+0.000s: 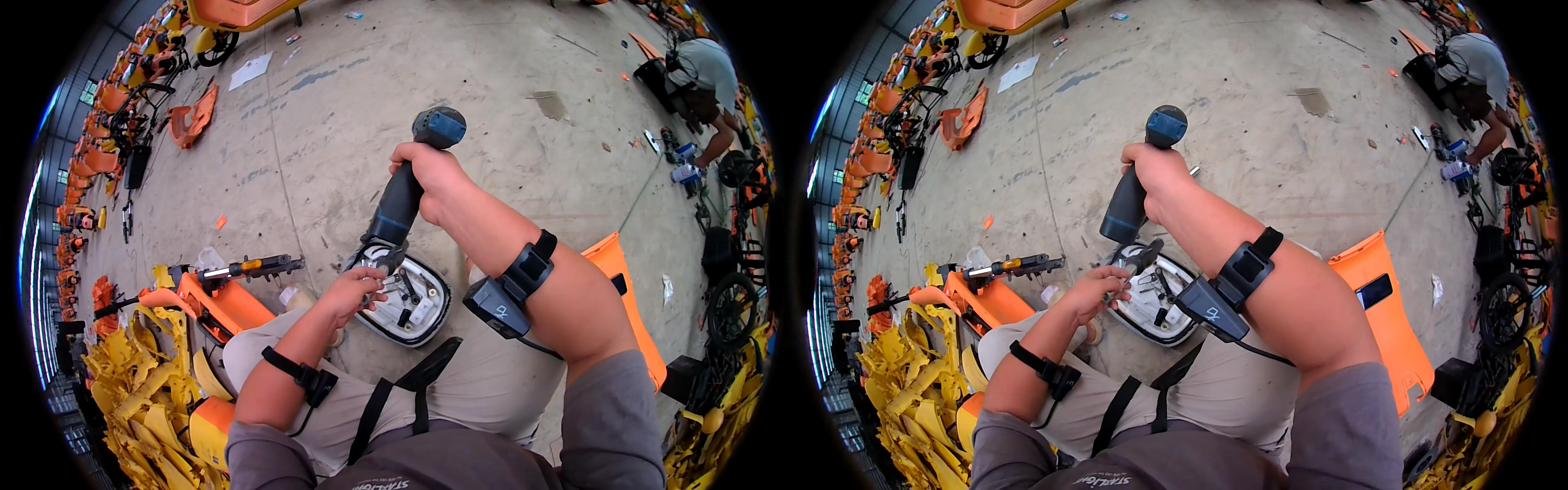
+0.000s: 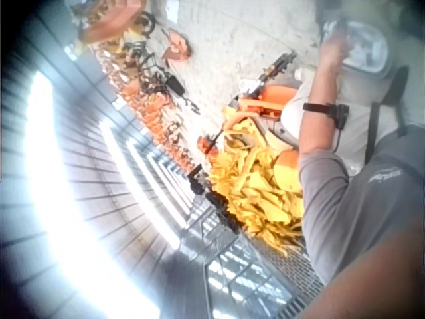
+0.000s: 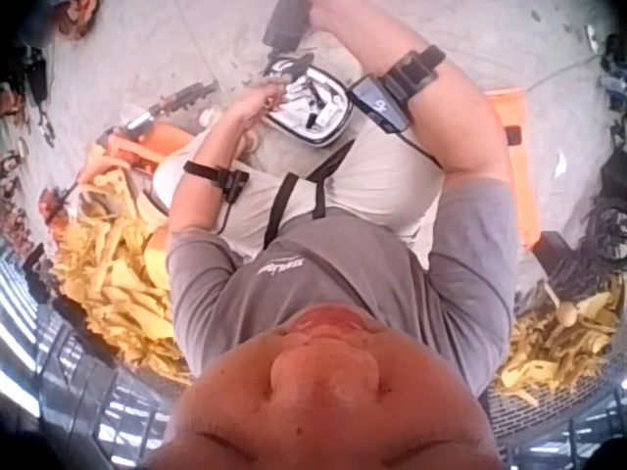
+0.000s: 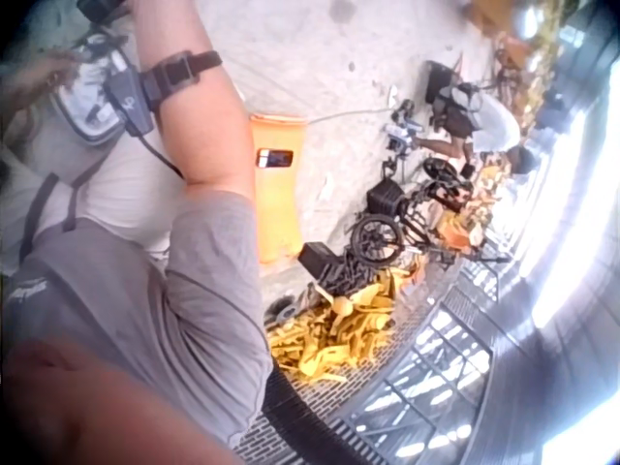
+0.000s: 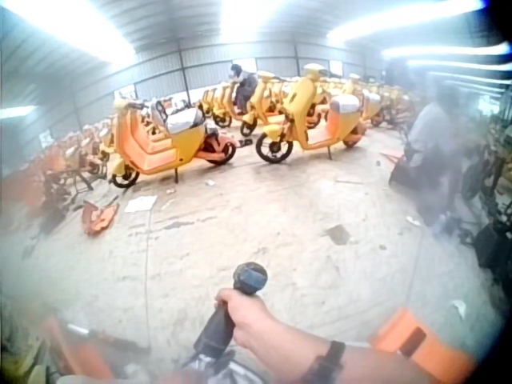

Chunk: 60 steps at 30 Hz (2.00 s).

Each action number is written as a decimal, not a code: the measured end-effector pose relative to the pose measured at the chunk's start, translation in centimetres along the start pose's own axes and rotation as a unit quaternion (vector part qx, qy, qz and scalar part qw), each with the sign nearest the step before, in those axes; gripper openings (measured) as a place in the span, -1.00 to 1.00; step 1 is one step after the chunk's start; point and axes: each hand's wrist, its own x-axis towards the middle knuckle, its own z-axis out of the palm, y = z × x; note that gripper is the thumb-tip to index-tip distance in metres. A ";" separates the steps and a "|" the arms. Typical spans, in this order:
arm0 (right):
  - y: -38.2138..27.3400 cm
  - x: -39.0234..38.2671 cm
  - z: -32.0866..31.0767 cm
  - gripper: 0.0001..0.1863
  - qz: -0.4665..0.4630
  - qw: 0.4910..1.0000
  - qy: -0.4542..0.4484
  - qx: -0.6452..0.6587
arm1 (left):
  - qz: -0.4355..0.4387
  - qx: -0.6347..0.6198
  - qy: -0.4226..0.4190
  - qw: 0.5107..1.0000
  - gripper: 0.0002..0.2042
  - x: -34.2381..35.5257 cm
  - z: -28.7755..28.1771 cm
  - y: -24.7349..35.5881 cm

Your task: The person uses a power drill to drive a screw into a motorcycle fork tube and then picks up another fork tube to continue working on the assembly.

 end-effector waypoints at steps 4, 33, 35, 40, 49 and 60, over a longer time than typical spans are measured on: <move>0.2 0.0 0.6 -0.89 0.009 1.000 0.009 0.000 | 0.026 0.033 0.002 0.999 -0.60 -0.2 0.6 -0.2; 1.3 -0.3 0.8 -0.80 0.001 1.000 0.011 -0.024 | 0.021 0.574 -0.091 0.813 -0.67 0.4 -3.1 -6.4; 1.6 0.0 0.8 -0.85 0.006 0.999 0.015 -0.031 | 0.065 0.534 -0.008 0.843 -0.63 -0.1 -2.7 -6.0; 2.0 -0.3 1.1 -0.82 0.012 0.999 -0.001 -0.047 | 0.151 0.512 0.073 0.842 -0.59 -0.6 -2.9 -4.5; 1.4 -0.5 1.8 -0.90 0.009 1.000 0.010 -0.027 | 0.171 0.520 -0.041 0.836 -0.57 -1.8 -1.2 -3.6; -1.5 -1.5 1.8 -0.82 0.004 0.998 0.010 0.066 | 0.223 0.286 -0.039 0.931 -0.66 -5.9 0.7 4.6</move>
